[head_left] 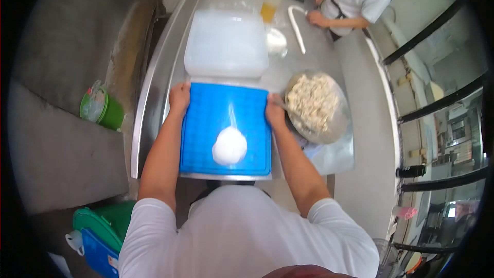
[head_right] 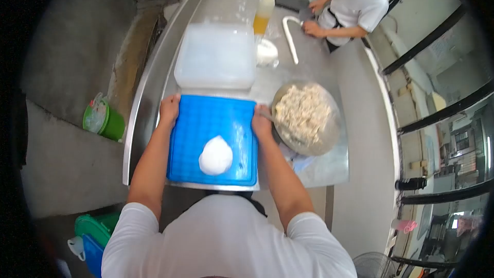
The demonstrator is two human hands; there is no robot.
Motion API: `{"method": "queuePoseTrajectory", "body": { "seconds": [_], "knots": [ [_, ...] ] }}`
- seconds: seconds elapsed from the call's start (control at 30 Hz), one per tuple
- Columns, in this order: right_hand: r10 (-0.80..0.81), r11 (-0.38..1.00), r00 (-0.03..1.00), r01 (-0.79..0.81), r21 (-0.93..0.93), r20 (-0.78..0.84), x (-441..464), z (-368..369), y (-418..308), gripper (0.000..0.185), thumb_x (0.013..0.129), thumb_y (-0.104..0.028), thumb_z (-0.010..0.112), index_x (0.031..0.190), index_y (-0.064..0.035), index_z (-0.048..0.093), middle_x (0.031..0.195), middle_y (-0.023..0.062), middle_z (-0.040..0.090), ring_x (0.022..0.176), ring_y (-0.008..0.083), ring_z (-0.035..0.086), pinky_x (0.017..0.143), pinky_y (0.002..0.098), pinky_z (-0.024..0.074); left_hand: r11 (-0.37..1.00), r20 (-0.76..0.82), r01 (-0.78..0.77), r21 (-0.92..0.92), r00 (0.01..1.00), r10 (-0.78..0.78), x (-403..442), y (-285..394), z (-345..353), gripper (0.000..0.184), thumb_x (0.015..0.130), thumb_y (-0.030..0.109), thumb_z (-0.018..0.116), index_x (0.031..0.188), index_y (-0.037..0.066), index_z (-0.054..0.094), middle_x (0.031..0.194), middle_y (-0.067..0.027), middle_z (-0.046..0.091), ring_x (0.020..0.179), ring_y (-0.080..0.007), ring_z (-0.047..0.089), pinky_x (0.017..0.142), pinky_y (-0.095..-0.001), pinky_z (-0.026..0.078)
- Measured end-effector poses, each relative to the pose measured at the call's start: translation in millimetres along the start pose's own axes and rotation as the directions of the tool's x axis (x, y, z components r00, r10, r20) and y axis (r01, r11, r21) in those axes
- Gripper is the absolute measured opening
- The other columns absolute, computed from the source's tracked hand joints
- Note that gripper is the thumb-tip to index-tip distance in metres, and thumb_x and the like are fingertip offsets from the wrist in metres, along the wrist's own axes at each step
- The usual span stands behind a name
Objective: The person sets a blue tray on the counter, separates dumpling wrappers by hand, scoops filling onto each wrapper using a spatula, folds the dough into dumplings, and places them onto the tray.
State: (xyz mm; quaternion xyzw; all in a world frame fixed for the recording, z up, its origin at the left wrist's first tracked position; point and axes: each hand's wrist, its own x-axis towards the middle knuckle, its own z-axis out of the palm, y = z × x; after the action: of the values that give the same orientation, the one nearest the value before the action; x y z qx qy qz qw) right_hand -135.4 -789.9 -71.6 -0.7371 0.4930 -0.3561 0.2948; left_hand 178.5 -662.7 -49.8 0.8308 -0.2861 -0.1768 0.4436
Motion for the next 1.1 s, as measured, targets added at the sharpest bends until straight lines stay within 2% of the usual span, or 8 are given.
{"method": "queuePoseTrajectory", "body": {
  "seconds": [0.1,0.2,0.33,0.4,0.47,0.67,0.87,1.1],
  "knots": [
    [-0.070,0.993,0.998,0.069,0.090,0.005,-48.3,-22.3,-9.6,0.038,0.104,-0.032,0.047,0.099,0.0035,0.059,0.088,0.0218,0.062,0.083,0.0355,0.061,0.081,0.0438,0.0478,0.990,-0.001,-0.090,0.112,0.996,0.091,-27.9,-15.5,-13.8,0.032,0.097,0.029,0.056,0.095,0.000,0.069,0.094,-0.0235,0.069,0.092,-0.0417,0.065,0.081,-0.0484,0.049],
    [0.236,0.928,0.919,-0.310,0.207,0.317,-110.3,-63.1,-1.6,0.026,0.100,-0.029,0.061,0.100,-0.0024,0.060,0.085,0.0061,0.060,0.077,0.0164,0.057,0.071,0.0319,0.0473,0.988,-0.016,-0.152,0.002,0.988,0.152,-92.7,-42.9,-35.6,0.026,0.097,0.023,0.056,0.100,0.000,0.067,0.094,-0.0224,0.068,0.091,-0.0395,0.065,0.081,-0.0463,0.050],
    [0.435,0.674,0.641,-0.697,0.243,0.633,-176.5,-117.4,-29.3,0.014,0.097,-0.019,0.067,0.102,-0.0086,0.058,0.088,0.0010,0.062,0.077,0.0120,0.059,0.070,0.0282,0.0500,0.988,0.066,-0.052,-0.144,0.996,0.062,-186.7,-59.4,-81.2,0.019,0.096,0.016,0.060,0.099,-0.002,0.064,0.088,-0.0146,0.067,0.081,-0.0238,0.065,0.074,-0.0376,0.052],
    [0.395,0.354,0.533,-0.840,0.412,0.748,-192.9,-125.0,-32.7,0.012,0.096,-0.012,0.067,0.102,-0.0080,0.056,0.090,0.0021,0.063,0.081,0.0148,0.064,0.076,0.0320,0.0553,0.981,0.101,-0.001,-0.194,0.995,0.021,-213.5,-65.9,-98.4,0.016,0.096,0.014,0.062,0.100,-0.001,0.064,0.086,-0.0117,0.066,0.077,-0.0191,0.064,0.070,-0.0345,0.053],
    [0.388,0.342,0.541,-0.836,0.428,0.746,-194.7,-124.4,-30.8,0.011,0.096,-0.009,0.066,0.102,-0.0075,0.056,0.091,0.0026,0.063,0.083,0.0160,0.065,0.078,0.0338,0.0564,0.827,0.350,0.397,-0.399,0.899,-0.262,-227.7,-58.7,-116.8,0.011,0.094,0.007,0.065,0.101,0.000,0.061,0.085,-0.0078,0.066,0.072,-0.0137,0.064,0.063,-0.0286,0.055],
    [0.395,0.329,0.580,-0.813,0.479,0.713,-199.1,-116.9,-27.0,0.009,0.097,-0.003,0.062,0.102,-0.0065,0.056,0.090,0.0032,0.063,0.082,0.0167,0.065,0.080,0.0354,0.0569,0.662,0.461,0.532,-0.527,0.834,-0.303,-228.2,-56.2,-125.5,0.014,0.090,0.002,0.069,0.099,0.002,0.059,0.082,-0.0075,0.065,0.069,-0.0147,0.067,0.064,-0.0281,0.059],
    [0.424,0.409,0.641,-0.766,0.496,0.640,-208.8,-110.4,-25.9,0.008,0.098,-0.006,0.061,0.103,-0.0054,0.055,0.089,0.0048,0.064,0.082,0.0172,0.066,0.079,0.0350,0.0571,0.688,0.426,0.487,-0.539,0.862,-0.276,-230.6,-63.5,-119.9,0.013,0.091,0.004,0.069,0.095,0.003,0.057,0.079,-0.0081,0.065,0.066,-0.0166,0.067,0.064,-0.0295,0.059],
    [0.484,0.324,0.523,-0.852,0.411,0.702,-210.2,-115.6,-37.5,0.012,0.100,-0.014,0.062,0.105,-0.0039,0.056,0.094,0.0108,0.067,0.082,0.0195,0.067,0.078,0.0350,0.0583,0.618,0.517,0.576,-0.535,0.802,-0.300,-231.8,-56.9,-124.1,0.016,0.095,0.009,0.067,0.091,0.004,0.052,0.078,-0.0102,0.065,0.066,-0.0198,0.069,0.062,-0.0337,0.061]
  ]
}}
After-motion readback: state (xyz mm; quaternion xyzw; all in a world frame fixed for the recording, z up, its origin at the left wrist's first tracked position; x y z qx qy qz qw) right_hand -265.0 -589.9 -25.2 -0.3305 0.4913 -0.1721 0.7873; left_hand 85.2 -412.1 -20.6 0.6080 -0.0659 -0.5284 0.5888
